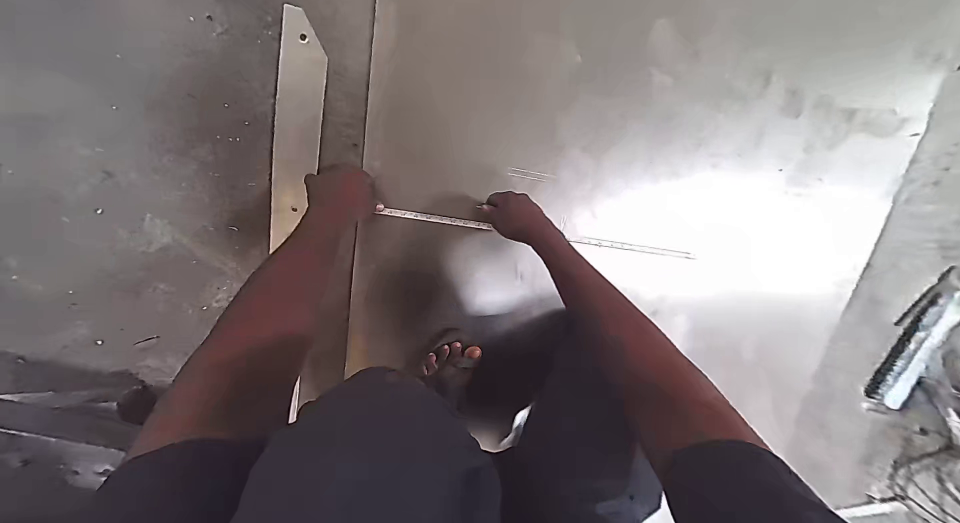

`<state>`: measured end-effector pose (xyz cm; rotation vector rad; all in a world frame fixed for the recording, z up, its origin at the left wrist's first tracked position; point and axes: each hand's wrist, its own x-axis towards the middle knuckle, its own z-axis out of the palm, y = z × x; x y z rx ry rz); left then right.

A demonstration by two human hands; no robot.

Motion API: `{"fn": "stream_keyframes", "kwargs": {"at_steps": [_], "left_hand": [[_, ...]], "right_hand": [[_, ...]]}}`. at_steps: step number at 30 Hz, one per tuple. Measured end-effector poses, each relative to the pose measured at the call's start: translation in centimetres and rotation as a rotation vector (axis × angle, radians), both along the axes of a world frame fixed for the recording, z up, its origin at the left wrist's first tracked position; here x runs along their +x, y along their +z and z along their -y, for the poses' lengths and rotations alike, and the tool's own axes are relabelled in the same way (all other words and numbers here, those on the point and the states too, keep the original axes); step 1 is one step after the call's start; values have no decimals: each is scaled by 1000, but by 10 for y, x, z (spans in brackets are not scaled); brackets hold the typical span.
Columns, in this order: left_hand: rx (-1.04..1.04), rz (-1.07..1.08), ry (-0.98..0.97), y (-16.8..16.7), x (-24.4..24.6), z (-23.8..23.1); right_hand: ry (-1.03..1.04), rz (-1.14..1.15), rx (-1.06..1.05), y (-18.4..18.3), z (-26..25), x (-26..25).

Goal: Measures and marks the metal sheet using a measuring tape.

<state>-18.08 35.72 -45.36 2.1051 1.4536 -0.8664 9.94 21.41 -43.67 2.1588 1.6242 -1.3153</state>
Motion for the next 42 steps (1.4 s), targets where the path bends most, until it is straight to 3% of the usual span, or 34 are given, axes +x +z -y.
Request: {"fn": "stream_keyframes", "kwargs": {"at_steps": [5,12,28,32,36,42], "left_hand": [[-22,-46,-18,1,1,-1],[3,-5,18,1,-2,1],[28,16,-3,-2,-6,1],[35,24,12,7,-6,6],[38,54,52,13,-5,6],[18,42,13,2,-5,2]], "right_hand": [[234,-63,18,-16,-47,-70],[274,32,-105,-17,-87,-124],[300,141,-180,-10,-103,-137],[203,299,-132,13,-105,-159],[-7,366,73,24,-130,-146],[228,172,-106,-9,-101,-127]]}}
